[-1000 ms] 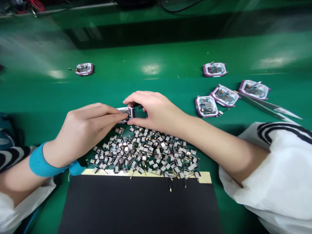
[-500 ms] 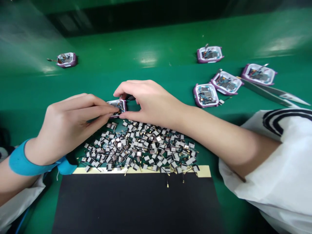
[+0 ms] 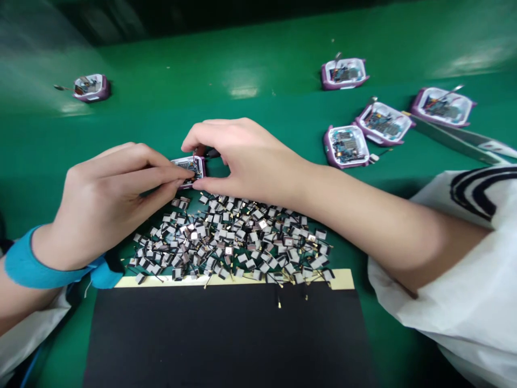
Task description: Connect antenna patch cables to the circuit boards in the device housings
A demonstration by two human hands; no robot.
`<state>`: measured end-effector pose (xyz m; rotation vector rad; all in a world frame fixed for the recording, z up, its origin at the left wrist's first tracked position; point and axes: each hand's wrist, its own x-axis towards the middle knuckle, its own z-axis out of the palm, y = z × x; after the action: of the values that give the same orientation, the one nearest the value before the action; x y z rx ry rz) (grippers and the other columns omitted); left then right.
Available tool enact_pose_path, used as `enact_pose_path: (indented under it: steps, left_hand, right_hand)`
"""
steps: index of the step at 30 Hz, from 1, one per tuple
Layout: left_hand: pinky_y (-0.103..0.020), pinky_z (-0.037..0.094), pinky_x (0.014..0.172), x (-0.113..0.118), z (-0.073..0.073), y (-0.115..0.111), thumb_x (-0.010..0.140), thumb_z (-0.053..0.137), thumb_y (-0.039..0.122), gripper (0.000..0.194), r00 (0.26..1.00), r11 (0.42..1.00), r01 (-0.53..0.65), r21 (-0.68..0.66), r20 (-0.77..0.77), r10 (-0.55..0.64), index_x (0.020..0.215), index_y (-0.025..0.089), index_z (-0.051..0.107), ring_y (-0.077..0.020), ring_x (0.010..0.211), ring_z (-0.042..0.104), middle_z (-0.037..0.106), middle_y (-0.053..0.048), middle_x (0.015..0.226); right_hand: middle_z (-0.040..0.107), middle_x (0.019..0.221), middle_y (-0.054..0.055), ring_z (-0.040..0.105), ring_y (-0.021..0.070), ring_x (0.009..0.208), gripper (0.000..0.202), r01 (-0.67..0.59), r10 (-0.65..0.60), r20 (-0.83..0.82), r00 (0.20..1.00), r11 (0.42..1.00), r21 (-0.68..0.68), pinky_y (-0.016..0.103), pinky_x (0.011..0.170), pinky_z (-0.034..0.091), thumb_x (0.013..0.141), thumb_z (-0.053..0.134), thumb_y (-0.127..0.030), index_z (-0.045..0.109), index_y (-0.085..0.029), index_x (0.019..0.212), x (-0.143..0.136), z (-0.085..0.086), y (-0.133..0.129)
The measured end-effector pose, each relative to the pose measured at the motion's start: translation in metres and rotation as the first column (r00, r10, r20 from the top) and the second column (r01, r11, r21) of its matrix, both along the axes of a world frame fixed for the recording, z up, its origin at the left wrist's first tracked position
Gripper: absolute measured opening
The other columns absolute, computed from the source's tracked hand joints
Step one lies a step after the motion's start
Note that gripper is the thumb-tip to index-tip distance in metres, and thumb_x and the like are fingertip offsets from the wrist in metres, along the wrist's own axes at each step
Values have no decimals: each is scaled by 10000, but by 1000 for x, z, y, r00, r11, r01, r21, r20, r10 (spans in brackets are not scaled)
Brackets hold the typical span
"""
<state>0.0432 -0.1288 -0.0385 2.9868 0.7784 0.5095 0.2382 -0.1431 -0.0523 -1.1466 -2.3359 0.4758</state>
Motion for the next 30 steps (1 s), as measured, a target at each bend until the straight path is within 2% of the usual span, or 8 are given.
enact_pose_path:
  steps: [7, 13, 21, 23, 25, 27, 30]
  left_hand:
    - [-240, 406, 600, 0, -2, 1, 831, 463, 198, 155, 1000, 1000, 5, 7, 16, -5, 913, 196, 595, -118, 694, 492, 555, -1, 761]
    - [-258, 399, 574, 0, -2, 2, 815, 488, 198, 145, 999, 1000, 25, 5, 36, -26, 873, 155, 614, -135, 672, 493, 559, -29, 734]
    - [-245, 397, 593, 0, -2, 2, 824, 476, 192, 153, 999, 999, 33, 34, 22, -34, 894, 153, 607, -128, 679, 481, 556, -28, 737]
    - [-247, 397, 583, 1, -2, 2, 822, 482, 196, 144, 999, 998, 36, 43, 16, -37, 875, 149, 607, -130, 676, 486, 560, -32, 735]
    - [-255, 396, 572, 1, -2, 2, 825, 477, 206, 147, 1000, 998, 29, 48, 9, -30, 847, 146, 610, -134, 667, 489, 563, -34, 729]
    - [-261, 395, 569, 2, -1, 2, 833, 462, 215, 161, 1000, 999, 24, 46, 2, -24, 835, 148, 608, -136, 661, 487, 563, -34, 724]
    - [-257, 393, 572, 1, -2, 2, 836, 453, 221, 163, 1000, 999, 27, 40, -8, -27, 837, 159, 604, -136, 664, 484, 562, -30, 726]
  right_hand:
    - [581, 897, -2, 538, 110, 743, 328, 8, -9, 15, 1000, 1000, 23, 229, 629, 418, 734, 583, -374, 539, -169, 986, 0, -1, 0]
    - [578, 890, -24, 540, 95, 711, 336, 26, -26, 6, 1000, 999, 19, 223, 610, 409, 723, 581, -401, 543, -192, 983, 0, -2, 0]
    - [571, 906, -37, 552, 108, 774, 372, 25, -25, -2, 1000, 1000, -7, 213, 607, 414, 688, 618, -401, 534, -206, 993, 0, -2, 0]
    - [558, 961, -33, 544, 116, 832, 351, 22, -21, 15, 1000, 1000, -16, 221, 638, 421, 734, 576, -383, 503, -214, 1033, 1, 0, 0]
    - [540, 1008, -27, 521, 107, 892, 235, 47, -46, 43, 998, 999, -16, 238, 715, 419, 833, 447, -296, 478, -218, 1053, 5, 3, -1]
    - [530, 1021, -8, 499, 96, 936, 234, 73, -73, 58, 996, 997, 4, 253, 798, 400, 886, 303, -217, 484, -213, 1034, 9, 6, -1]
    - [515, 1035, 31, 458, 147, 1018, 254, 102, -112, 104, 988, 990, 95, 302, 848, 383, 894, 308, -274, 533, -212, 995, 16, 8, -1]
